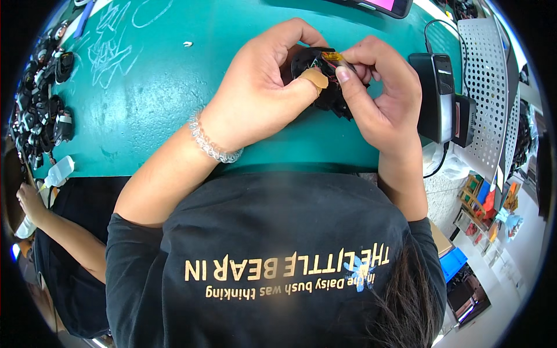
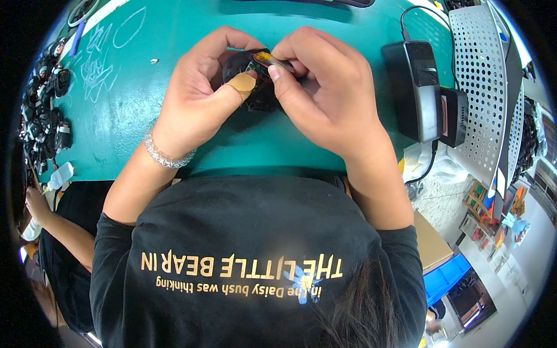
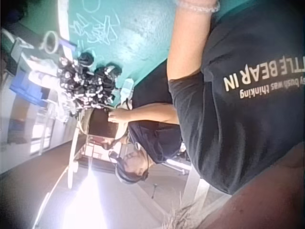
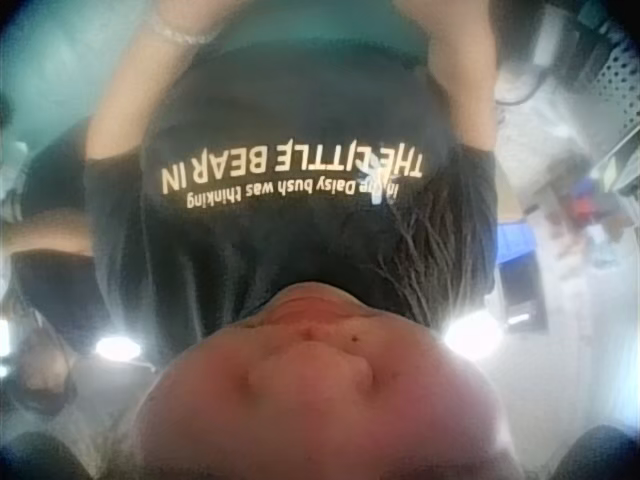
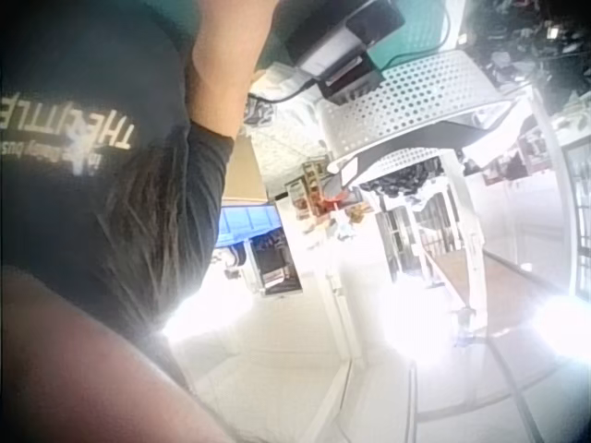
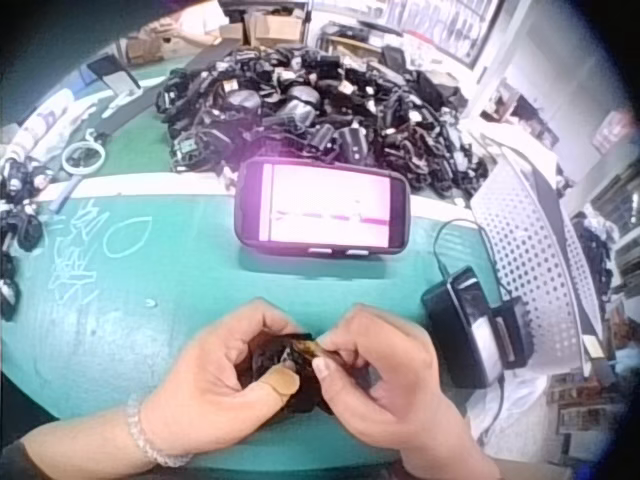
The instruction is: The person assembles small electronic devices by inserting a battery into the casing and securing it with a black adhesive strip. They handle multiple units one at a time, picking them up from a pile on the table, performing the assembly, and placing them back down.
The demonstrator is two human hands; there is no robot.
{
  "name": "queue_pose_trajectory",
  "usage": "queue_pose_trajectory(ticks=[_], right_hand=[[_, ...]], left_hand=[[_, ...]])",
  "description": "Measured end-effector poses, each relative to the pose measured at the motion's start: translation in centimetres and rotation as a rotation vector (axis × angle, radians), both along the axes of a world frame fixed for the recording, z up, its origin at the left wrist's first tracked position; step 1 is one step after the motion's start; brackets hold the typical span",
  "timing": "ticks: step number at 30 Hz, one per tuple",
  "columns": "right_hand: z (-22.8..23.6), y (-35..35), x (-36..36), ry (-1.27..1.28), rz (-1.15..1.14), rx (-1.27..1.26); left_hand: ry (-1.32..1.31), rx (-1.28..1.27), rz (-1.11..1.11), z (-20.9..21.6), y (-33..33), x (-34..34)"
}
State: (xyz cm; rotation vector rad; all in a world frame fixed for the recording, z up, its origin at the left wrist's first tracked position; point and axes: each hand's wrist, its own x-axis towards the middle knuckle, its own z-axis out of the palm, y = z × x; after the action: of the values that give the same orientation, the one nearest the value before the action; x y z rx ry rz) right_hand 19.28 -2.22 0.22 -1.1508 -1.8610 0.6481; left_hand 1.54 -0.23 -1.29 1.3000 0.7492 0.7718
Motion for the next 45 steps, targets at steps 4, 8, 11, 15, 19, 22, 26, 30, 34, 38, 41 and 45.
queue_pose_trajectory(ticks=[4, 8, 11, 15, 19, 22, 26, 30, 34, 38, 41, 45], right_hand=[[0.0, 0.1, 0.1, -0.005, 0.041, 0.023], [0.1, 0.1, 0.2, -0.036, 0.056, 0.031], [0.2, 0.1, 0.3, -0.045, 0.058, 0.015], [-0.1, 0.1, 0.1, -0.014, 0.05, 0.044], [-0.4, 0.4, 0.2, -0.004, 0.08, 0.072], [-0.7, 0.3, 0.2, 0.023, 0.08, 0.054], [-0.8, 0.3, 0.2, 0.038, 0.069, 0.034], [-1.4, 0.8, 0.3, 0.071, 0.07, 0.129], [-0.8, 0.7, 0.4, 0.052, 0.066, 0.082], [-0.6, 0.4, 0.3, 0.045, 0.033, -0.024], [-0.8, 0.2, -0.1, 0.091, 0.018, -0.032], [-1.0, 0.3, -0.2, 0.082, 0.04, -0.009]], left_hand=[[0.0, -0.013, -0.012, -0.1, 0.1, -0.1], [-0.009, -0.02, -0.007, -0.2, 0.0, -0.2], [-0.04, -0.021, -0.019, -0.4, 0.1, -0.2], [-0.03, -0.065, -0.023, -0.1, 0.2, -0.2], [-0.015, -0.065, -0.015, -0.1, 0.3, -0.3], [-0.002, -0.065, -0.009, -0.2, 0.3, -0.4], [-0.026, -0.069, -0.025, -0.5, 0.5, -0.6], [-0.027, -0.11, -0.033, -0.3, 0.7, -0.7], [-0.047, -0.096, -0.031, -0.5, 0.8, -0.6], [-0.063, -0.107, -0.032, -0.5, 0.7, -0.6], [-0.049, -0.106, -0.033, -0.4, 0.8, -0.7], [-0.055, -0.103, -0.032, -0.5, 0.7, -0.8]])
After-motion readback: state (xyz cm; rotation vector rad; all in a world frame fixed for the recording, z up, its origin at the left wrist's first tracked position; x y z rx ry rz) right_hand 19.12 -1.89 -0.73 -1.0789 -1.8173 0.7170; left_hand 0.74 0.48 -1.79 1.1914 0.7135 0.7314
